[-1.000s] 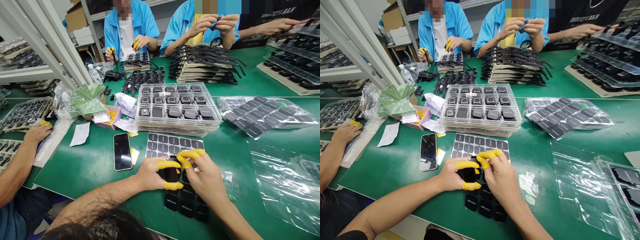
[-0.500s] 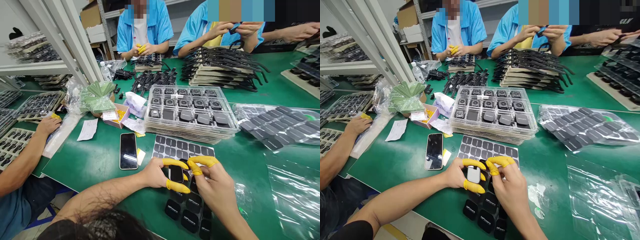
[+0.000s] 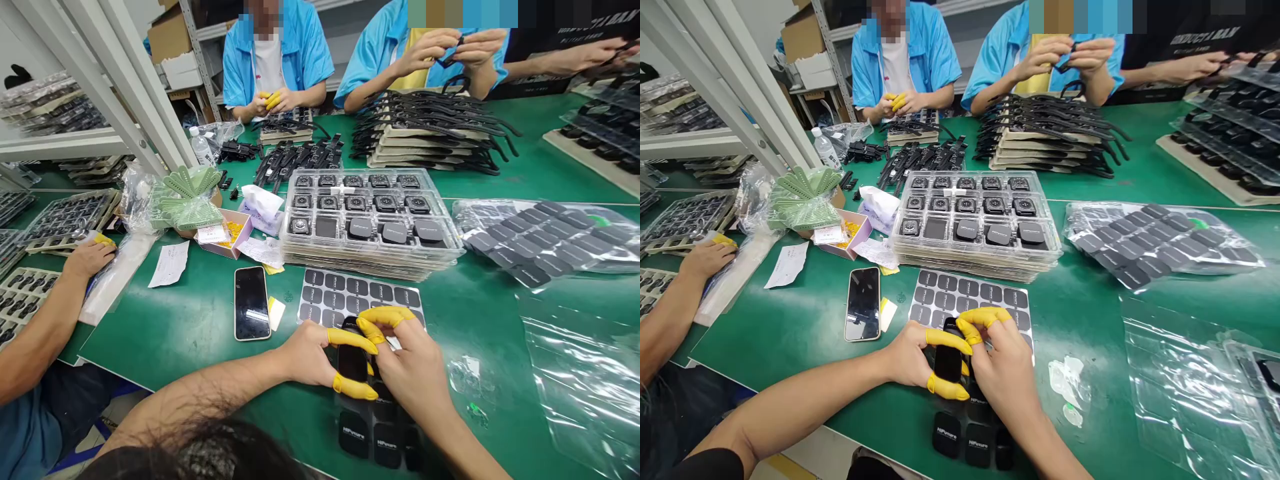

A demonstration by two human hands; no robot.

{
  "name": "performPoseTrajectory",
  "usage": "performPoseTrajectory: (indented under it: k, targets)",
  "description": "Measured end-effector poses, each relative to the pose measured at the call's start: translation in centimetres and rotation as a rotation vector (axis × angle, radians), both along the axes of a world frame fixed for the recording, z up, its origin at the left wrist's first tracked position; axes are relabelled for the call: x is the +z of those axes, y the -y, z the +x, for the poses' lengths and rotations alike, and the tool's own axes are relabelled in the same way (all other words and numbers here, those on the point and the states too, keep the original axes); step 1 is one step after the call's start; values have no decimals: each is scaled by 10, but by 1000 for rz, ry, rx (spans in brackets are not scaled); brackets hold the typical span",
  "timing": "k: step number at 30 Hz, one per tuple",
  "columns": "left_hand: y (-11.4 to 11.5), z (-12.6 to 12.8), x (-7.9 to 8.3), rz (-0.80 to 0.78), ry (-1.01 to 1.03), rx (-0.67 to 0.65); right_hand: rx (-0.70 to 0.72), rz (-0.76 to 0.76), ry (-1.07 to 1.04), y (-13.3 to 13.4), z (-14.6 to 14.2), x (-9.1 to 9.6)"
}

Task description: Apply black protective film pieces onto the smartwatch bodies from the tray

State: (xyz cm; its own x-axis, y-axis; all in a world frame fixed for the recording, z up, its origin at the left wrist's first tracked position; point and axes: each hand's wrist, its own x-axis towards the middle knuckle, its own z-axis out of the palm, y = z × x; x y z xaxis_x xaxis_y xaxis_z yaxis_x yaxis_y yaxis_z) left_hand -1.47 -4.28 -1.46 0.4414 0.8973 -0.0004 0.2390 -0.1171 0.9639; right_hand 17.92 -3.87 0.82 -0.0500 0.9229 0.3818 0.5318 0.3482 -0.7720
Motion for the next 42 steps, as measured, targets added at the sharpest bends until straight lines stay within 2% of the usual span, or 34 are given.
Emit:
performPoseTrajectory:
  k: [3,5,7,9,11,18,27,35,42]
  targets:
    - [0,-1,6,-98,129,8,-140,-124,-223,-7,9,5]
    - [-1,-2,13,-138,118,85,-145,-244,-419,-12,19,12]
    - [-2,-3,18,-127,64,161,-10,-403,-525,-12,26,20]
    - [-4,-3,21,-95,9,195,158,-565,-518,-10,26,27]
    - [-5,-3,23,-75,-31,189,229,-646,-487,-7,20,29]
    - [-4,-1,29,-29,-166,153,236,-716,-450,-4,6,25]
    - [-6,-3,37,-20,-201,56,244,-769,-476,-4,2,30]
    - [-7,-4,38,-83,-222,31,121,-940,-581,-7,1,29]
    - [-7,-4,39,-84,-227,19,83,-996,-624,-8,0,32]
